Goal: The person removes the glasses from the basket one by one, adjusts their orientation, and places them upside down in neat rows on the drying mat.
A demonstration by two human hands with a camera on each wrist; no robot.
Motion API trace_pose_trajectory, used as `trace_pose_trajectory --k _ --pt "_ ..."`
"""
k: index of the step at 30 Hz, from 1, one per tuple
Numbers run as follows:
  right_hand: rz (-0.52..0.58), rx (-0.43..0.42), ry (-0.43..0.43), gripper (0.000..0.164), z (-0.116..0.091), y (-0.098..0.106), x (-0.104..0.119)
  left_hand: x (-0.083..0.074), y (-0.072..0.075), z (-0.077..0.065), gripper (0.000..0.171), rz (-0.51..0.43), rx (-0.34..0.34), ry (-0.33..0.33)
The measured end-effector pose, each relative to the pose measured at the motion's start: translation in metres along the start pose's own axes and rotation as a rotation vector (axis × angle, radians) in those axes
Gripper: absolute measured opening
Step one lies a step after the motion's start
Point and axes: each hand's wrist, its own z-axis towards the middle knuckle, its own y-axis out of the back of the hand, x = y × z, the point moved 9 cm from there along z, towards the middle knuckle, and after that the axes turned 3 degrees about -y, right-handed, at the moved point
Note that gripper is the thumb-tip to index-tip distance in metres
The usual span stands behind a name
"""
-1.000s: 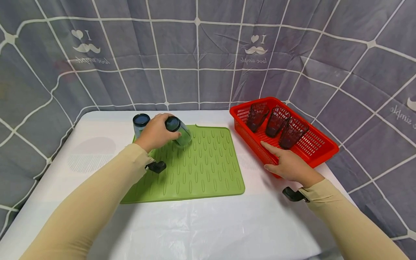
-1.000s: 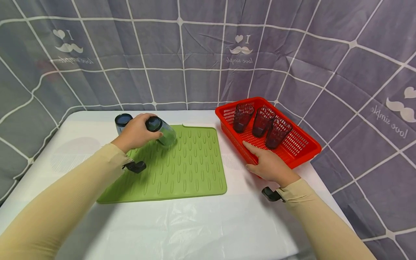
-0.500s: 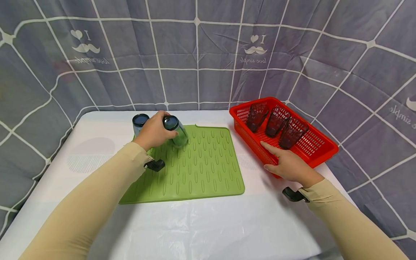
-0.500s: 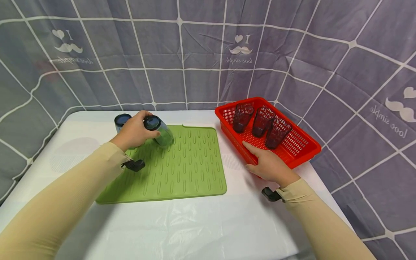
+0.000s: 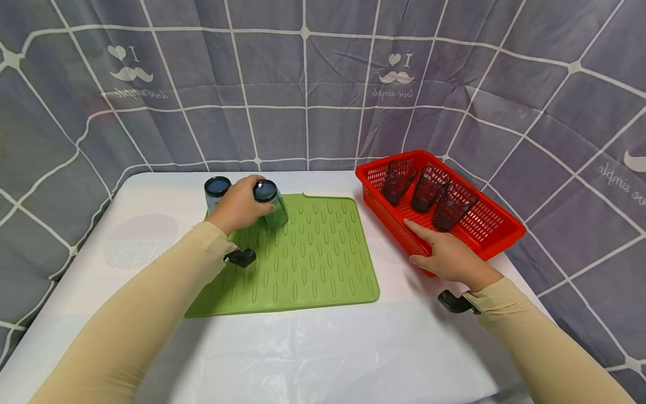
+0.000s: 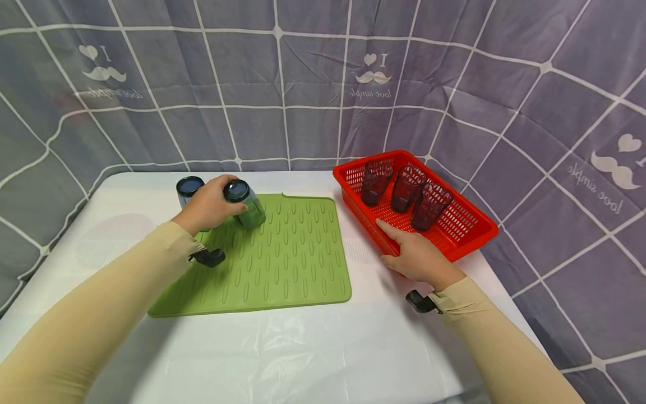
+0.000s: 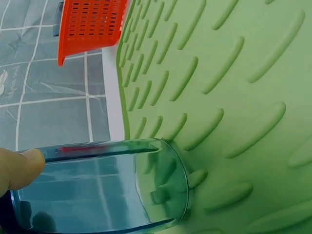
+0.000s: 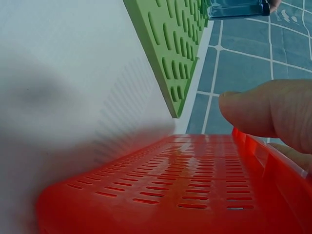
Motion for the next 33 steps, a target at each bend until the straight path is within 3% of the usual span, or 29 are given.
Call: trace_pose_trajectory --k 20,33 --pt "0.001 0.000 0.001 0.084 0.000 0.001 0.001 0.012 -0.014 0.002 0.084 -0.145 -0.027 0.019" --pt "0.007 -0.005 0.000 0.084 -0.001 0.001 0.001 0.011 -0.007 0.005 0.083 -0.188 -0.075 0.012"
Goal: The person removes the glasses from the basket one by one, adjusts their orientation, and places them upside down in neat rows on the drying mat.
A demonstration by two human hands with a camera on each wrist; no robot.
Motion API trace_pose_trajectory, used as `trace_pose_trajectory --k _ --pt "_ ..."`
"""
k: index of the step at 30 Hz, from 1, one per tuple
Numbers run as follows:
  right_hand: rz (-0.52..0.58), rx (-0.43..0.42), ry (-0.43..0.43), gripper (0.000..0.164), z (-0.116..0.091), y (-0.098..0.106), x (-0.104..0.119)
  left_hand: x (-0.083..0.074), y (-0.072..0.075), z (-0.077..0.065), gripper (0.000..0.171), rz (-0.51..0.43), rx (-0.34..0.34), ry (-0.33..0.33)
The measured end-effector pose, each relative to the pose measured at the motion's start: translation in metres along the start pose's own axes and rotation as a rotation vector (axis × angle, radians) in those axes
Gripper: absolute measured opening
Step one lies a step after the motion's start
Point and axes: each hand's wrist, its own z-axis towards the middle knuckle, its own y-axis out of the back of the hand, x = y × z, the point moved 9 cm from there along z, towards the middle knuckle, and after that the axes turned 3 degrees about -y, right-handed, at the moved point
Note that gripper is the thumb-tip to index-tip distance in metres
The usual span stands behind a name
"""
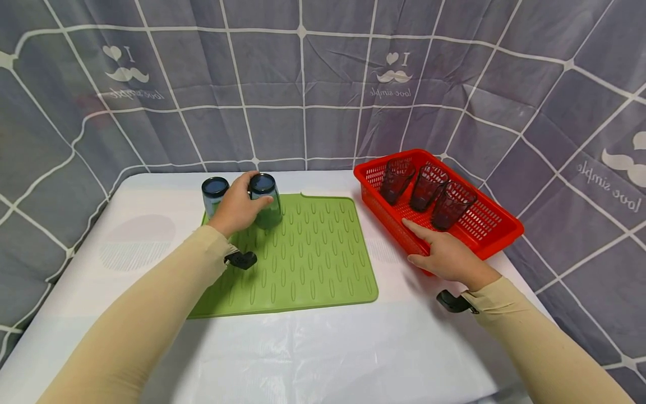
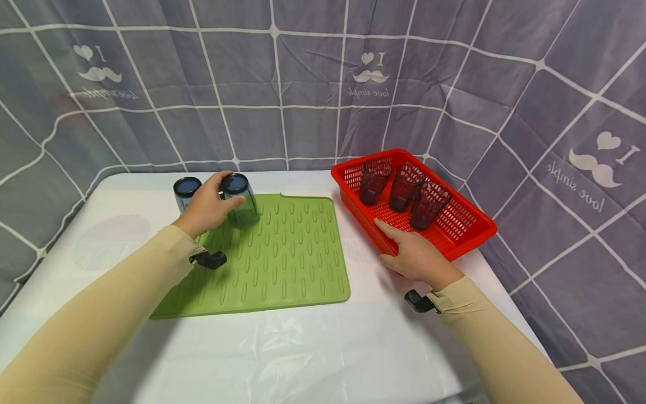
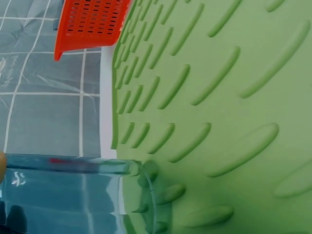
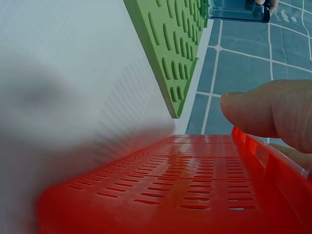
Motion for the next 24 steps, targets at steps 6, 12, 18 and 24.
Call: trace_pose_trajectory --k 6,12,18,24 --pt "0.005 -0.006 0.007 0.084 0.000 0.000 0.001 0.002 -0.002 0.001 0.084 0.030 0.029 0.012" --pt "-0.003 -0.008 0.006 0.084 0.000 0.000 0.001 0.006 -0.005 0.001 0.085 0.026 0.040 0.034" --pt "-0.009 -0.005 0.003 0.083 0.000 -0.001 0.000 0.008 -0.008 0.000 0.084 0.034 0.057 0.043" --pt "-0.009 -0.010 0.006 0.083 0.000 0.000 0.000 0.011 -0.010 0.001 0.083 0.036 0.058 0.029"
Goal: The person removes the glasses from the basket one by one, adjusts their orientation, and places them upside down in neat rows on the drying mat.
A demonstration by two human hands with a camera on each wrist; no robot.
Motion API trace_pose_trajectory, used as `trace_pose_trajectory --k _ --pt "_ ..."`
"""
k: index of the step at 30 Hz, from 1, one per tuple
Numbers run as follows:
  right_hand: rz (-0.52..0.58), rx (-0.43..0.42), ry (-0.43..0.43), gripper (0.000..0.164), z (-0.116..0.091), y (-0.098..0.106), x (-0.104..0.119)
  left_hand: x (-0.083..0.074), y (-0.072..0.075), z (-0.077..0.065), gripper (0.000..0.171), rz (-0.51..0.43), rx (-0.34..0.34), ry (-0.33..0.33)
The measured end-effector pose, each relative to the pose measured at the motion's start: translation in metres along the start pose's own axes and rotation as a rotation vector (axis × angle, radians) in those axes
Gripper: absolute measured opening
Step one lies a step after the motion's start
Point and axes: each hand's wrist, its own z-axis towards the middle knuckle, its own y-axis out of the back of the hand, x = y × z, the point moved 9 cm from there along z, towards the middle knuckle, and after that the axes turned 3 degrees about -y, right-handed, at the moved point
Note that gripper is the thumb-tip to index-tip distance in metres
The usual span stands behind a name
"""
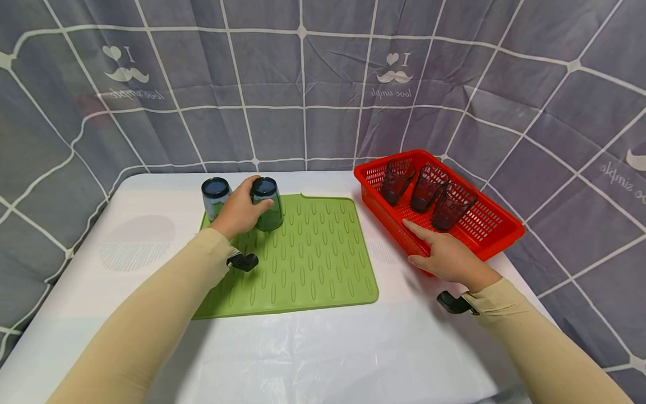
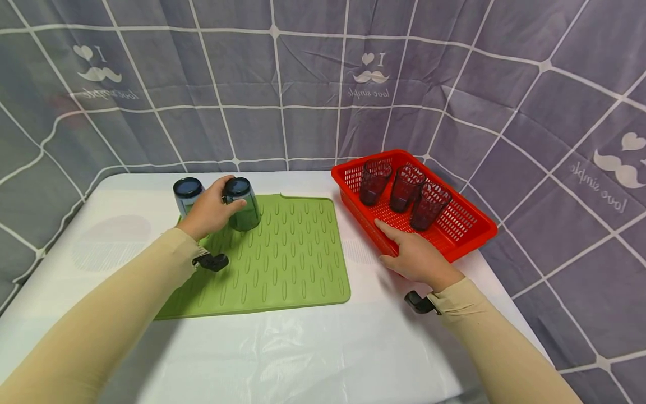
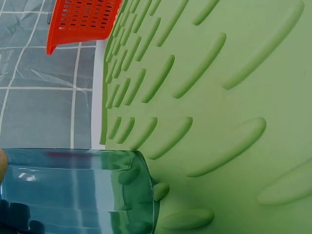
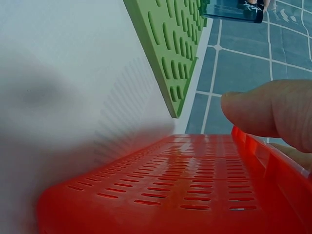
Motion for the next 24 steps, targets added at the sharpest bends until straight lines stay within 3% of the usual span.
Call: trace_pose_trajectory --k 24 --pt "0.000 -0.001 -0.004 0.082 0.0002 -0.0005 -0.0002 0.0036 -0.0030 0.0050 0.081 0.006 -0.001 0.009"
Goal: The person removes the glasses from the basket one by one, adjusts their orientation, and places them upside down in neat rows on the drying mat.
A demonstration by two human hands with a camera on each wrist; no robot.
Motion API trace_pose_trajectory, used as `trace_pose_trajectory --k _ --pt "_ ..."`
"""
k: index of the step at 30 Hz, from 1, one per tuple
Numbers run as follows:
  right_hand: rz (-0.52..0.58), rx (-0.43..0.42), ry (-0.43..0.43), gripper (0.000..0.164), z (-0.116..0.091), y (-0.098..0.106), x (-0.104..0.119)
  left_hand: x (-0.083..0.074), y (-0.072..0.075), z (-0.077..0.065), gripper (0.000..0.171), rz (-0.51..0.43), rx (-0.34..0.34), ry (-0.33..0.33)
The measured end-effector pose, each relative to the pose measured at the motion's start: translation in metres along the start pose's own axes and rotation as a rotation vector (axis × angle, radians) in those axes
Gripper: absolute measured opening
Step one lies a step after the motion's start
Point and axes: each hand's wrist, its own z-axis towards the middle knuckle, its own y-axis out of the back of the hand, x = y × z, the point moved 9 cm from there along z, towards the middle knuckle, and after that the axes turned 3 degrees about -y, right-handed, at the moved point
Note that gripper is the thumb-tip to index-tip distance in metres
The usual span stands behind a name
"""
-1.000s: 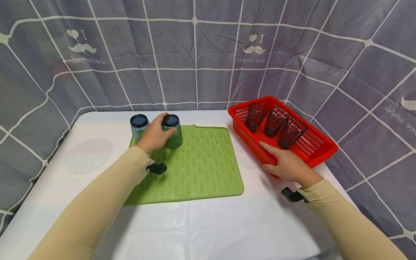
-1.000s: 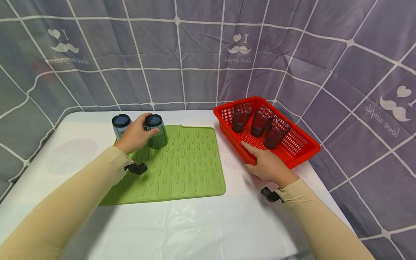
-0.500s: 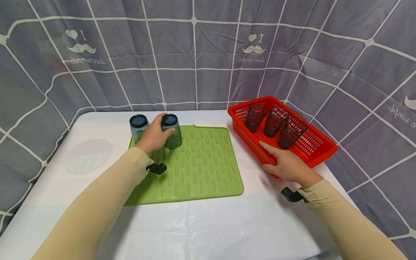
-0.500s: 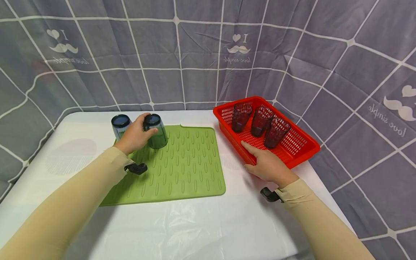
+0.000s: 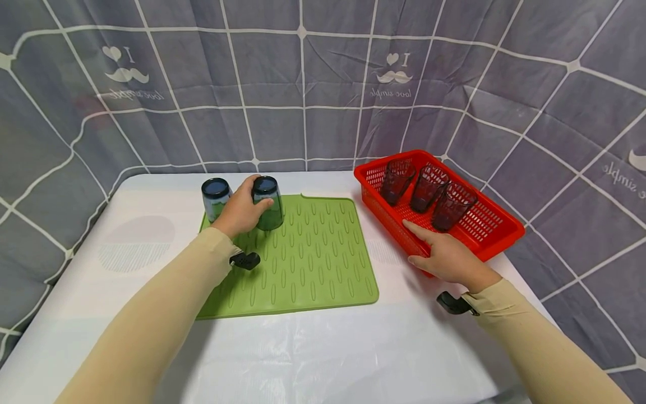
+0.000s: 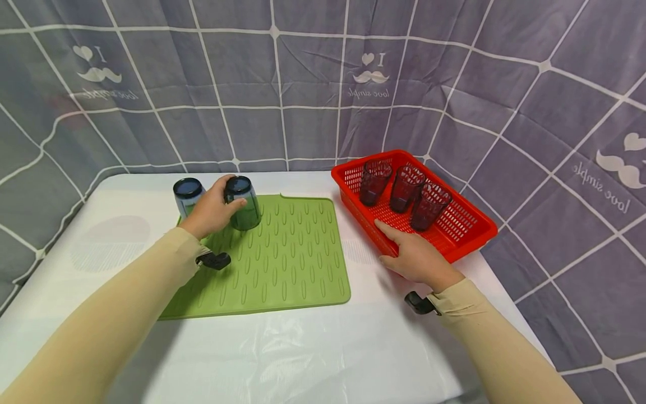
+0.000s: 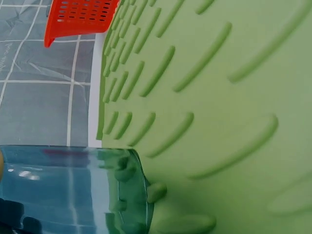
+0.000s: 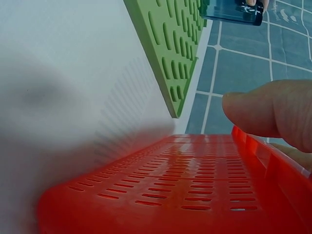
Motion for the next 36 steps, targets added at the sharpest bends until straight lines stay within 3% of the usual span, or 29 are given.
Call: trace_pose_trajectory --k 17,27,36 --pt "0.017 0.007 0.008 0.083 0.0004 0.0002 -0.0003 0.0030 0.0000 0.0015 0.081 -0.026 0.008 -0.008" --pt "0.045 0.020 -0.006 0.084 -0.0007 -0.0011 -0.0010 0.0022 0.0034 -0.0018 0.087 -0.059 -0.006 0.036" --pt "0.037 0.020 0.002 0.083 -0.0012 0.0001 0.0011 -0.0013 0.0078 -0.0019 0.089 -0.066 -0.042 0.000"
